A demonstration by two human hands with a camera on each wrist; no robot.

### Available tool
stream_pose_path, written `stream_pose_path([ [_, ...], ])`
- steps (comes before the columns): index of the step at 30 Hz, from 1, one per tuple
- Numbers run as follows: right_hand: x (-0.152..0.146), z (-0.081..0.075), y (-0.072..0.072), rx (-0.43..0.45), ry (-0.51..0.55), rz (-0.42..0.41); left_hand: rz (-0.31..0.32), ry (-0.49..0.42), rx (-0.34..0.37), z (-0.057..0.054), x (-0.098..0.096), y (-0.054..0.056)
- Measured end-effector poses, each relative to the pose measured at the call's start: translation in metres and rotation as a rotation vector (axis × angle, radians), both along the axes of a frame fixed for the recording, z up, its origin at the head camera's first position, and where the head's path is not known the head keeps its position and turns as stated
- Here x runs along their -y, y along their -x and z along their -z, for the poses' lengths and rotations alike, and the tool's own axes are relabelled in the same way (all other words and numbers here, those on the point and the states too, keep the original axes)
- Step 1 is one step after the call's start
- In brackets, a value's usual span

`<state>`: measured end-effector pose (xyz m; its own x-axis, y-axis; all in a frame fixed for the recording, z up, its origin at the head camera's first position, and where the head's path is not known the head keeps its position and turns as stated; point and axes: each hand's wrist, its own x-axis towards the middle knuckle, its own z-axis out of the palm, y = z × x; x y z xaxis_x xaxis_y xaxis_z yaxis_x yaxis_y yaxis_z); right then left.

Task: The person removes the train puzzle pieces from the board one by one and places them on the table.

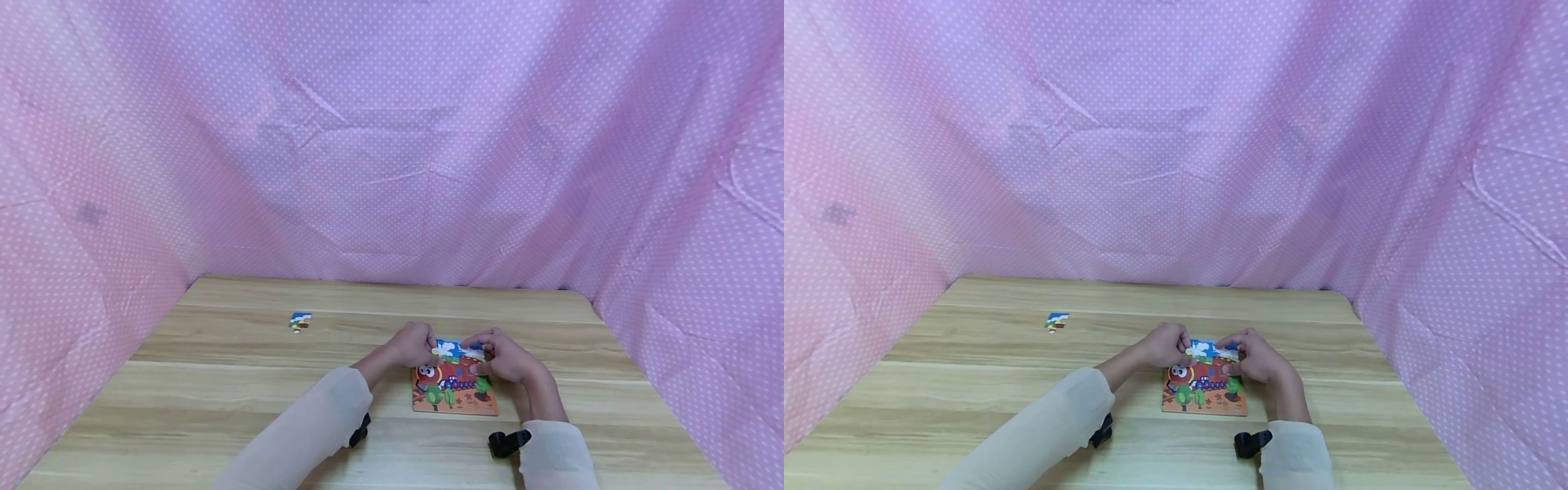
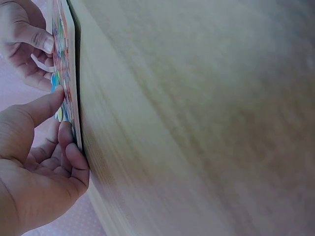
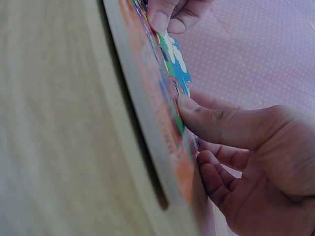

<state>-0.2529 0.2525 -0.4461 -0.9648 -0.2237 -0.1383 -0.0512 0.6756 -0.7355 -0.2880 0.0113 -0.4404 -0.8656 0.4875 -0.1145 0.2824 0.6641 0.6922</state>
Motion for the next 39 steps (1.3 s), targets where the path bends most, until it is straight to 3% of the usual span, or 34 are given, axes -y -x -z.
stream_pose_path([
  [14, 0.000, -0.001, -0.001, 0.006, 0.004, 0.001, -0.023, -0.144, 0.042, 0.006, 0.003, 0.005],
  [29, 0.000, -0.001, -0.001, 0.003, -0.008, 0.006, -0.030, -0.210, 0.113, 0.001, 0.007, 0.005],
  [34, -0.001, -0.001, -0.001, 0.000, -0.009, -0.004, -0.038, -0.253, 0.169, -0.004, 0.015, 0.009],
  [39, -0.001, 0.000, 0.000, -0.016, -0.027, -0.013, -0.034, -0.261, 0.171, -0.007, 0.026, 0.013],
])
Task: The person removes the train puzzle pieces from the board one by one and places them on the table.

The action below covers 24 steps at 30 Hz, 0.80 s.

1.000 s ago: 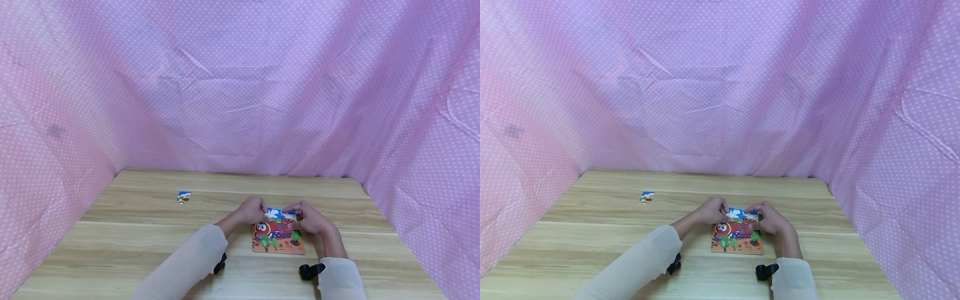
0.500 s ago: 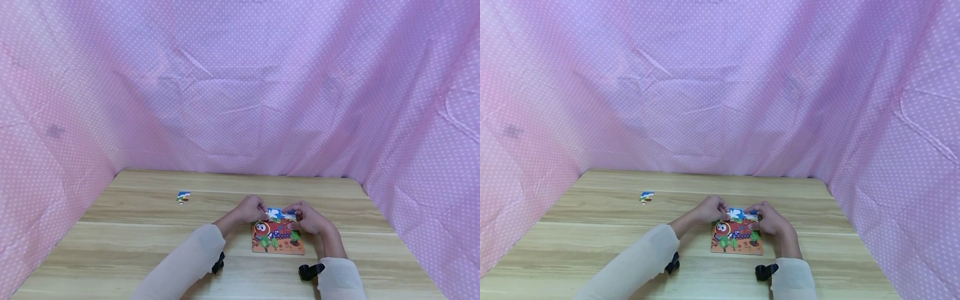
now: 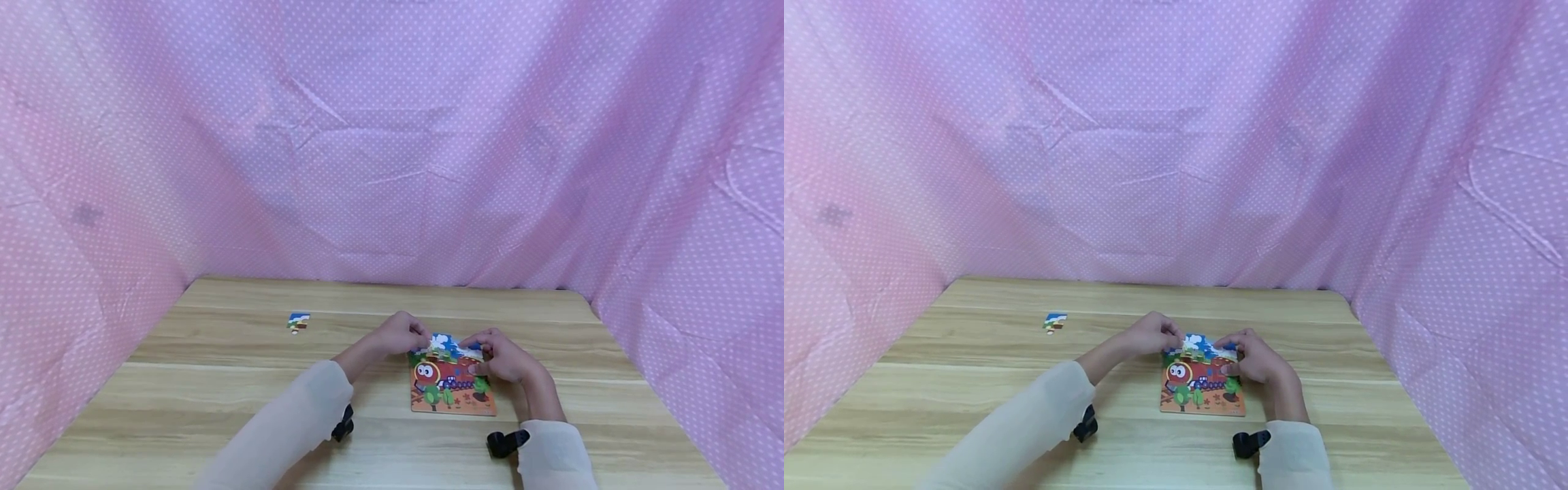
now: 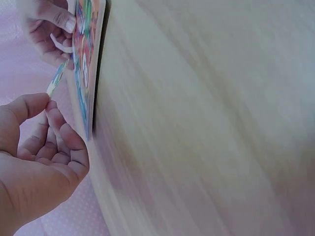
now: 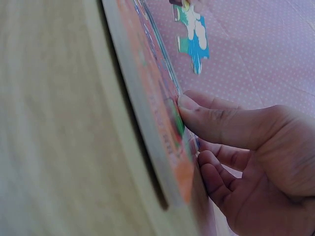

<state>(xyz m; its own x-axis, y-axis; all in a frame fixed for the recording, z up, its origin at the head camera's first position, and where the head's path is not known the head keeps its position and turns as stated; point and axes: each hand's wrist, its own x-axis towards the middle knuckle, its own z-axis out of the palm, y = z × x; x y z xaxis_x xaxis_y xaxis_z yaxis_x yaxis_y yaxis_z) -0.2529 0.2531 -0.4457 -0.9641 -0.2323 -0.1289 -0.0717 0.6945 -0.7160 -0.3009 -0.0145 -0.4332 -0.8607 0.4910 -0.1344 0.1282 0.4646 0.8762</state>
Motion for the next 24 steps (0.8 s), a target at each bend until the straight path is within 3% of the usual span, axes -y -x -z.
stream_pose_path([
  [13, 0.001, 0.000, 0.000, 0.005, -0.005, 0.009, 0.097, 0.047, -0.081, -0.014, 0.034, -0.005],
  [24, 0.002, 0.000, -0.001, 0.008, -0.003, 0.019, 0.087, 0.053, -0.074, -0.017, 0.064, -0.001],
])
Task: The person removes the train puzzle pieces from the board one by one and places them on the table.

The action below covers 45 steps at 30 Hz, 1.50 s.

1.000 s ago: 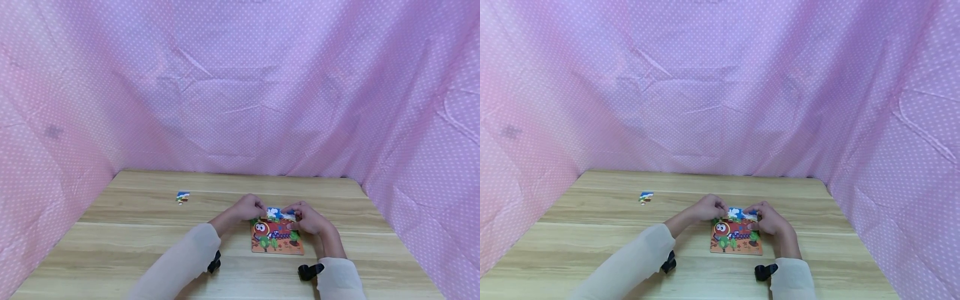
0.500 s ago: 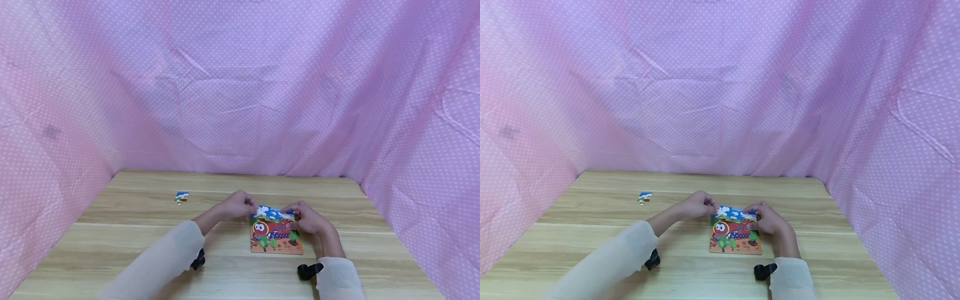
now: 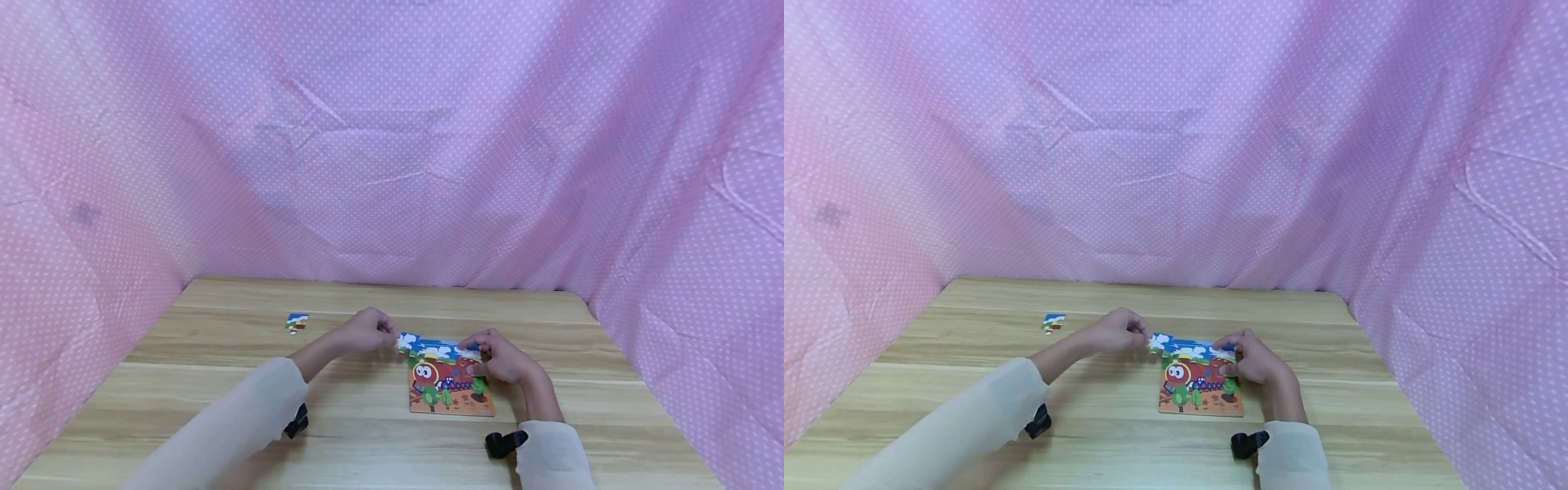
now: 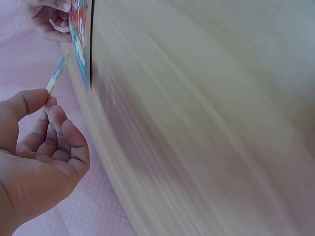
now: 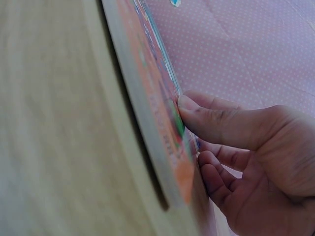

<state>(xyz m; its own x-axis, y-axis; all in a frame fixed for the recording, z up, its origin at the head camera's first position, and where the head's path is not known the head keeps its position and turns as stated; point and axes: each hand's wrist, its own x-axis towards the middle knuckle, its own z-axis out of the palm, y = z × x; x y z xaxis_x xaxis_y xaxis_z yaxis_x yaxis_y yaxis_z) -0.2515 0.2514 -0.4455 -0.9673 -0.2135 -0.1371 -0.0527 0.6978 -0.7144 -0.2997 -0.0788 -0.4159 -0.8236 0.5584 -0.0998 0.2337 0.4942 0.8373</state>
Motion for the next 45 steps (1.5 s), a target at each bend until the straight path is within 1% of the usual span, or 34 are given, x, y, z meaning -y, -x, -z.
stream_pose_path([
  [5, 0.000, 0.000, -0.001, 0.006, 0.013, 0.007, -0.025, 0.005, 0.005, 0.004, 0.013, 0.002],
  [11, 0.000, 0.001, -0.001, 0.007, 0.020, 0.012, -0.050, 0.022, -0.021, 0.008, 0.029, 0.003],
  [15, -0.001, 0.002, -0.001, 0.003, 0.014, 0.011, -0.069, 0.017, -0.021, 0.009, 0.041, 0.002],
  [17, 0.000, 0.001, -0.001, 0.000, 0.009, 0.006, -0.083, 0.017, -0.018, 0.010, 0.046, 0.002],
  [22, 0.000, 0.001, -0.001, 0.000, 0.008, 0.003, -0.141, 0.023, 0.009, 0.014, 0.057, 0.000],
  [25, 0.000, 0.000, -0.002, 0.002, 0.012, 0.003, -0.158, 0.009, 0.023, 0.016, 0.065, 0.000],
  [29, 0.000, 0.001, -0.001, -0.001, 0.010, -0.001, -0.161, -0.015, 0.040, 0.018, 0.075, 0.005],
  [32, 0.000, 0.001, -0.001, -0.002, 0.009, -0.002, -0.171, -0.016, 0.038, 0.018, 0.082, 0.010],
  [39, -0.001, 0.002, -0.001, -0.009, 0.004, -0.005, -0.230, -0.029, 0.056, 0.016, 0.098, 0.022],
  [40, -0.001, 0.002, 0.000, -0.010, 0.004, -0.007, -0.230, -0.026, 0.051, 0.016, 0.101, 0.024],
  [45, -0.002, 0.003, 0.001, -0.011, 0.007, -0.008, -0.276, -0.022, 0.041, 0.016, 0.113, 0.033],
])
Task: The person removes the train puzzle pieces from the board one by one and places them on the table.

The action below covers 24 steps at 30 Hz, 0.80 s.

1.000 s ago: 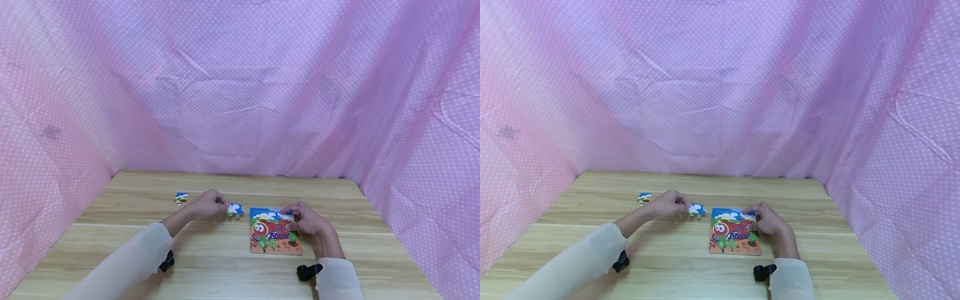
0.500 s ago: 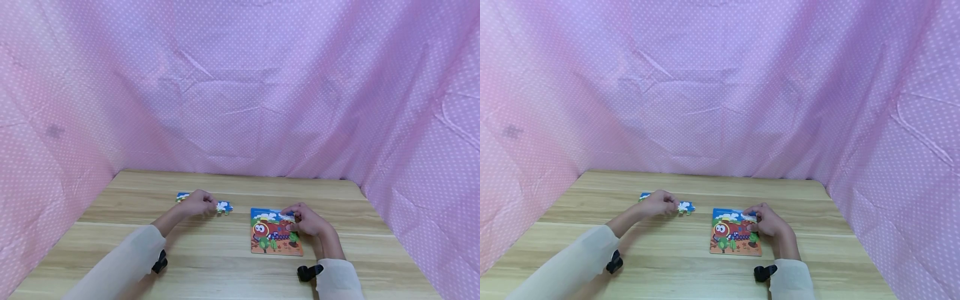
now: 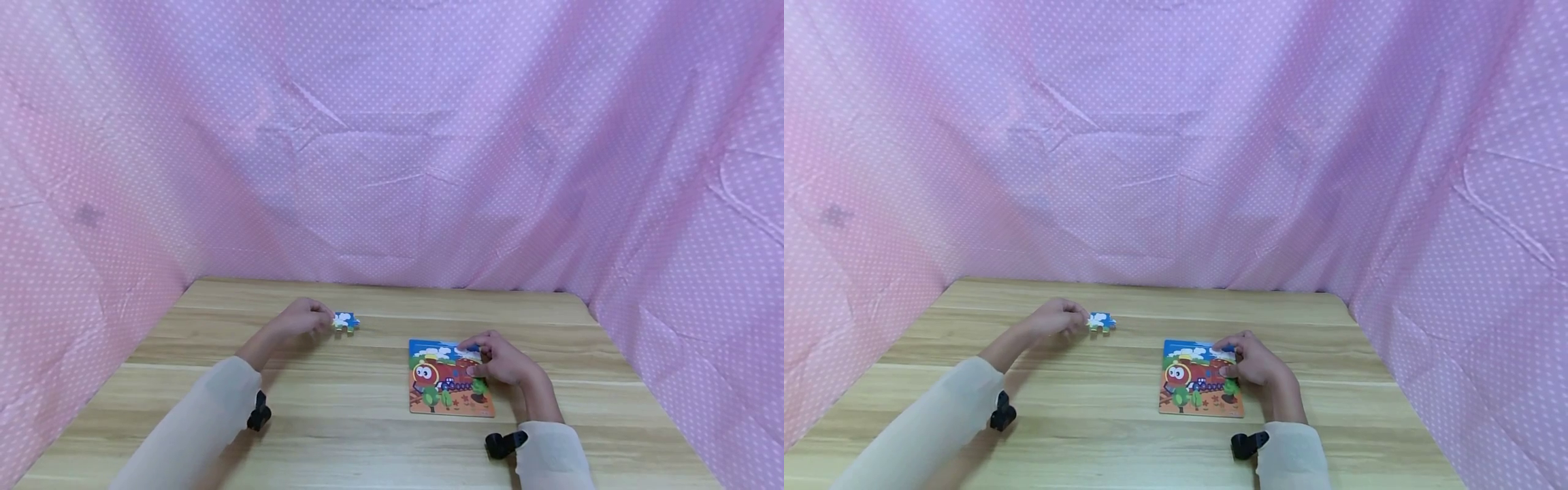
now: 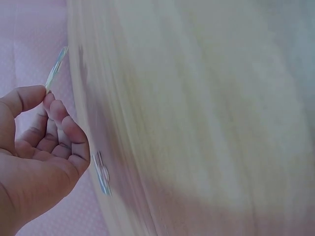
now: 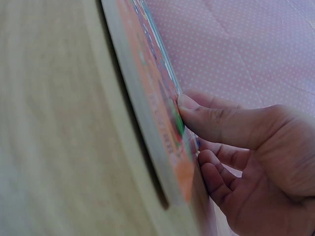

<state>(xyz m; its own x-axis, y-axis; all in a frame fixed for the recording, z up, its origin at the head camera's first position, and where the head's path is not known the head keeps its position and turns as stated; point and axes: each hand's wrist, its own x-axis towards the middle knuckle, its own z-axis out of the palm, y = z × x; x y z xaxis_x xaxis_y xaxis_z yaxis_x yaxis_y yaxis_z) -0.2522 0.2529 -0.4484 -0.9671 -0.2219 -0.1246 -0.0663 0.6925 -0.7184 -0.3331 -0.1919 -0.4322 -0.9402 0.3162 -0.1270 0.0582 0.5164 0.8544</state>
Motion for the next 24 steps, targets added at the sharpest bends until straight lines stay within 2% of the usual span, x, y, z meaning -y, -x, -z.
stream_pose_path([
  [6, 0.000, 0.000, -0.001, 0.006, 0.002, 0.008, -0.052, -0.022, 0.003, -0.001, 0.011, 0.008],
  [10, -0.001, 0.000, -0.001, 0.012, 0.007, 0.012, -0.080, -0.037, 0.030, 0.000, 0.016, 0.012],
  [15, -0.001, 0.000, -0.001, 0.006, 0.003, 0.011, -0.089, -0.041, 0.043, 0.002, 0.021, 0.017],
  [19, 0.000, -0.001, -0.001, 0.001, -0.005, 0.008, -0.085, -0.014, 0.021, 0.004, 0.022, 0.020],
  [24, -0.001, -0.001, -0.001, 0.001, -0.001, -0.001, -0.093, 0.064, -0.021, 0.005, 0.022, 0.021],
])
